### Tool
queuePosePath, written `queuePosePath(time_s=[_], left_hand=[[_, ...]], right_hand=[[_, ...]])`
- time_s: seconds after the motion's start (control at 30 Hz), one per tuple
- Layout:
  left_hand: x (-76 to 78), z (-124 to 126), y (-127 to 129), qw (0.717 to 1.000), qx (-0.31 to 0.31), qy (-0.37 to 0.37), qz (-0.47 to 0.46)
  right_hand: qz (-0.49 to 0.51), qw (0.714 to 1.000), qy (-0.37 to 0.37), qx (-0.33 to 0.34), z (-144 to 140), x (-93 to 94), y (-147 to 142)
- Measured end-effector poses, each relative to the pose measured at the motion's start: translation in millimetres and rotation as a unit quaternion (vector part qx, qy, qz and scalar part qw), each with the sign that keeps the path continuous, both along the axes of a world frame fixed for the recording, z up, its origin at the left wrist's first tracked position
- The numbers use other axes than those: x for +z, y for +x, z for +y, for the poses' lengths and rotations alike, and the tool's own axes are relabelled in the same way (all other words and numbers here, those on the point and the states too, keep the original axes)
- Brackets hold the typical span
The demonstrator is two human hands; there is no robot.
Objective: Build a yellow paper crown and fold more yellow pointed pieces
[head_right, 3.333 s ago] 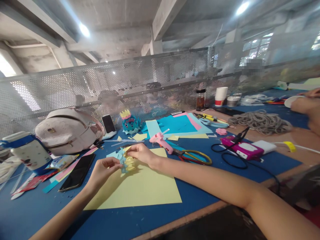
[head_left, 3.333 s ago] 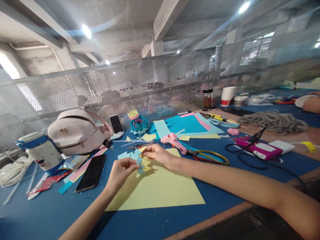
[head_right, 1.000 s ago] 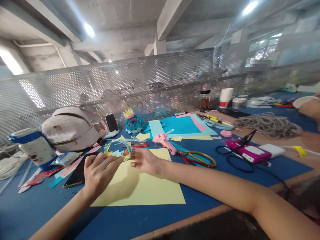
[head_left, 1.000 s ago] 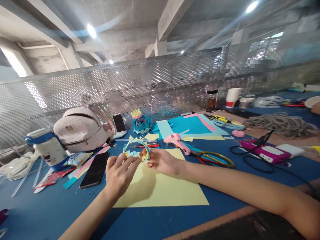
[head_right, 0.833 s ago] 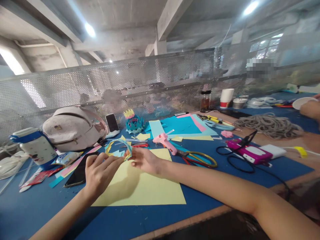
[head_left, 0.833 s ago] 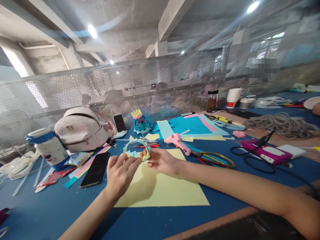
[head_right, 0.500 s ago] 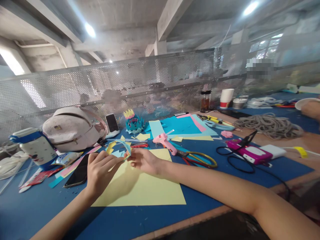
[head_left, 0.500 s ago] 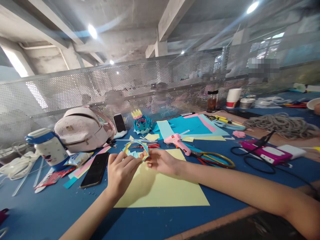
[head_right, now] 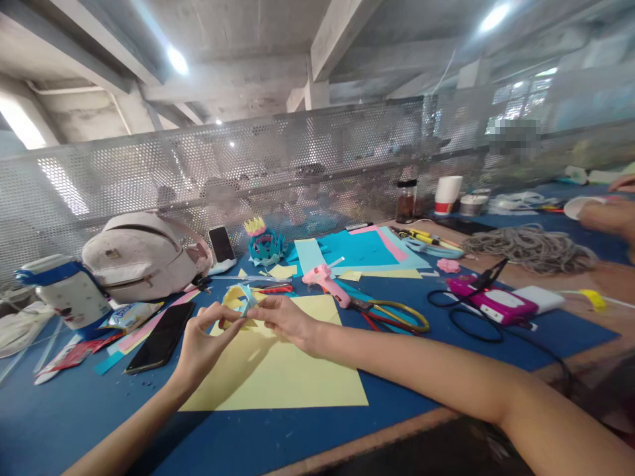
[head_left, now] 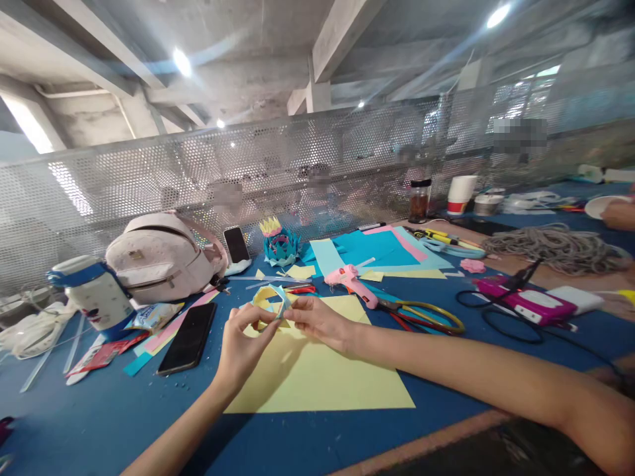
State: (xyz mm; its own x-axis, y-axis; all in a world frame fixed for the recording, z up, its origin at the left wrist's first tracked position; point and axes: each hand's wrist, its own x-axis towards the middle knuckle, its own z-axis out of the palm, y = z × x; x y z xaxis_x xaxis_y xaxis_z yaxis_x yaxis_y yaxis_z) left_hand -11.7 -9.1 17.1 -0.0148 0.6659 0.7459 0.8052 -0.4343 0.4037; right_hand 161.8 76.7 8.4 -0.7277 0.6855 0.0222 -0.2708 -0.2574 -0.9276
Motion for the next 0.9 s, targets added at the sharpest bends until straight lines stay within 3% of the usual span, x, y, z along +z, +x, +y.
queuePosePath(time_s=[0.9], left_hand=[[-10.8,2.0,0.7,0.998,-0.029,-0.036,-0.040]], right_hand=[[-0.051,0.993,0.088,-0.055,-6.0,1.5,0.7]])
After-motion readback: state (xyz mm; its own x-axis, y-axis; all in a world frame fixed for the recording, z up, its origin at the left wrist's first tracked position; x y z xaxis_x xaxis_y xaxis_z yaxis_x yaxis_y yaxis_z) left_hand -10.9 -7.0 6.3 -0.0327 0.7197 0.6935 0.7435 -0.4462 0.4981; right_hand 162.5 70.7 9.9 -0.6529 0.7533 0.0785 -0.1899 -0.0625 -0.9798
